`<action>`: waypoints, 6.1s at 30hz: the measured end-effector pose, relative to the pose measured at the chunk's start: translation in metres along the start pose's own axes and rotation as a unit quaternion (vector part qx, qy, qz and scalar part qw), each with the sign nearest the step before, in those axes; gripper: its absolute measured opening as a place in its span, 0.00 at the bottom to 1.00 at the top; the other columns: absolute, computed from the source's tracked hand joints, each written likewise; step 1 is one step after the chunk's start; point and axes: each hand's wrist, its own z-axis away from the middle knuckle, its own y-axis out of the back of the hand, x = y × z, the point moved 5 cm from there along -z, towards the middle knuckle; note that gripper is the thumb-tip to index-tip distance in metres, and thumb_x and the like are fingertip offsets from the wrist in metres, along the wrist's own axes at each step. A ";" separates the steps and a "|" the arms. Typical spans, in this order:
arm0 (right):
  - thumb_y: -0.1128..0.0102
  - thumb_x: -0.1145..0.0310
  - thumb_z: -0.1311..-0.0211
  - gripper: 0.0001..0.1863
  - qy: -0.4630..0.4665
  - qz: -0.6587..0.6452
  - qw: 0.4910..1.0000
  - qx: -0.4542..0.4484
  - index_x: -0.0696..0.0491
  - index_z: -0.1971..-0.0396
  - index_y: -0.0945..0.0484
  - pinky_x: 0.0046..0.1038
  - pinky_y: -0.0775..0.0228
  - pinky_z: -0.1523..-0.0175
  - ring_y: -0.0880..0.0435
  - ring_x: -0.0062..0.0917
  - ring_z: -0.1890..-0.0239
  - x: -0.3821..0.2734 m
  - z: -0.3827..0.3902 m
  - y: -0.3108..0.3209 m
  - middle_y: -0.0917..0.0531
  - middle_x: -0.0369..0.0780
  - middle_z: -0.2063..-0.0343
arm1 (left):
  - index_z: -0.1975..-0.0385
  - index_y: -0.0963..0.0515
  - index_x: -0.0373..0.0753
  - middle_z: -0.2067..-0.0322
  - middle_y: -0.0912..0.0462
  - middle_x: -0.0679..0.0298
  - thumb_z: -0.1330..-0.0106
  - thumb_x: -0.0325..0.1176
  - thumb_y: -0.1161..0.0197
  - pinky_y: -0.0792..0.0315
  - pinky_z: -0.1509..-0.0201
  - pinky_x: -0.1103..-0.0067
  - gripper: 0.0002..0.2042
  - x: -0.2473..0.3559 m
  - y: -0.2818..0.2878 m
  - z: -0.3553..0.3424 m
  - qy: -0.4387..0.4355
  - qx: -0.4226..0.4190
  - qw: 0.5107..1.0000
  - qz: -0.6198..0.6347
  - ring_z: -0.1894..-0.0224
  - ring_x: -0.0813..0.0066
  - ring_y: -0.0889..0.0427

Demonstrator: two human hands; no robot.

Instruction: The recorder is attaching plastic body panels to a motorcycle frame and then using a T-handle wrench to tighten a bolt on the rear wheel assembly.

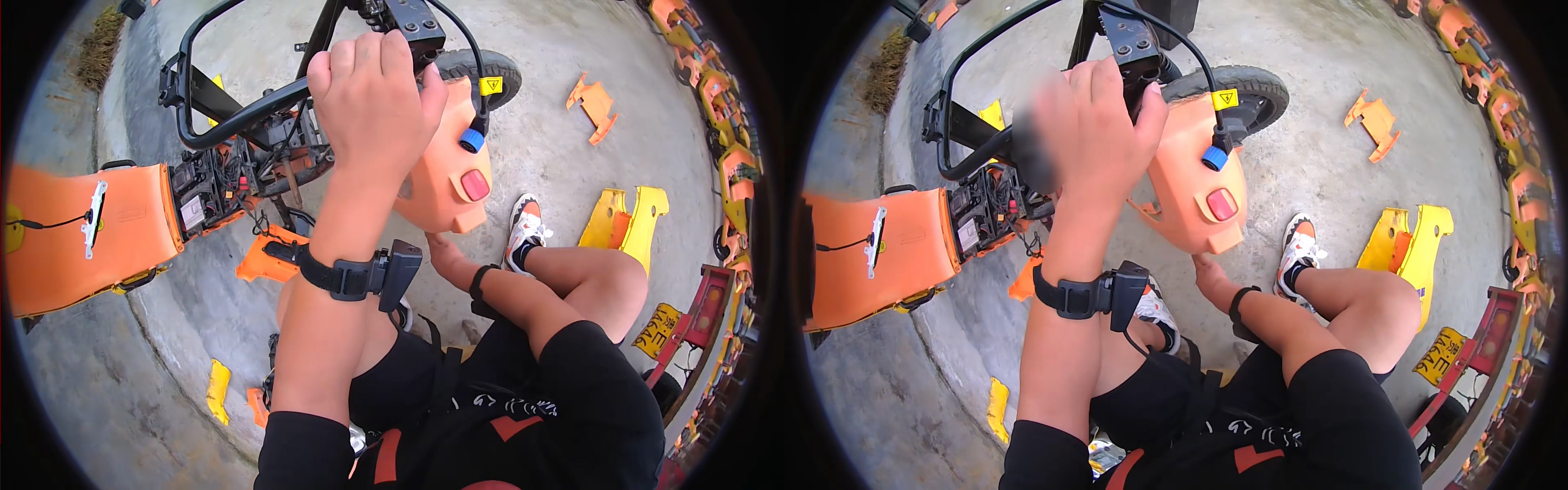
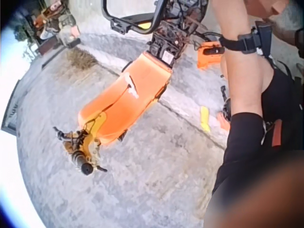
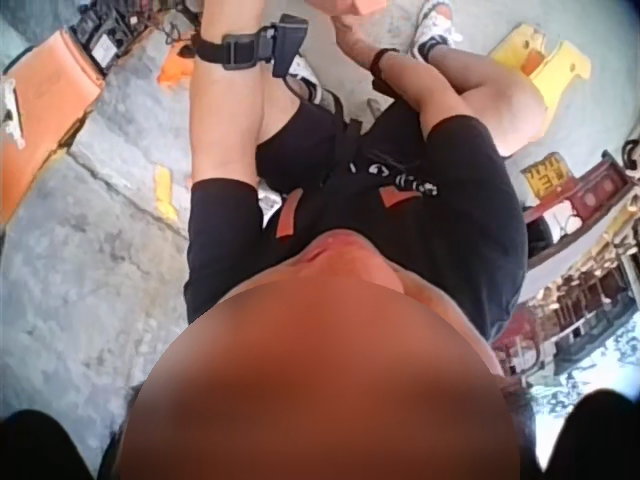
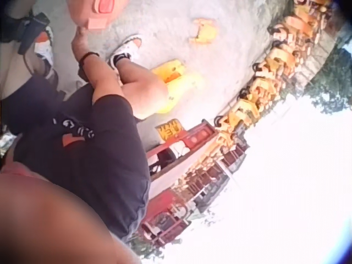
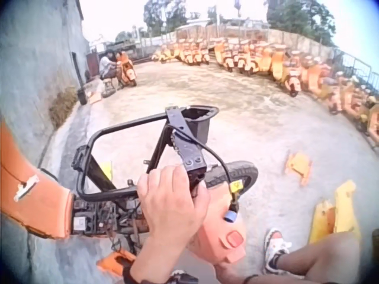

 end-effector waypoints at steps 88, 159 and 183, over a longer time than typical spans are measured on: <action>0.30 0.44 0.45 0.43 -0.472 -0.479 0.661 0.334 0.53 0.36 0.35 0.36 0.39 0.31 0.31 0.40 0.35 0.419 0.194 -0.120 0.25 0.48 0.42 | 0.48 0.24 0.37 0.61 0.17 0.59 0.42 0.31 0.38 0.33 0.48 0.68 0.20 0.164 0.005 0.117 -0.169 -0.619 0.753 0.144 0.53 0.62 0.19; 0.60 0.59 0.25 0.27 -0.366 -0.729 0.257 0.518 0.61 0.35 0.35 0.34 0.51 0.25 0.33 0.32 0.31 0.475 0.259 -0.077 0.27 0.47 0.38 | 0.59 0.24 0.33 0.64 0.15 0.52 0.29 0.40 0.44 0.26 0.50 0.59 0.14 0.137 -0.133 0.032 0.158 -0.424 0.853 0.258 0.57 0.51 0.18; 0.63 0.50 0.27 0.33 -0.378 -0.627 0.631 0.257 0.65 0.75 0.21 0.44 0.29 0.54 0.19 0.54 0.66 0.358 0.203 0.056 0.19 0.59 0.74 | 0.35 0.45 0.21 0.46 0.28 0.33 0.34 0.30 0.45 0.19 0.59 0.63 0.31 0.093 -0.034 0.053 0.173 -0.480 0.849 0.136 0.61 0.47 0.14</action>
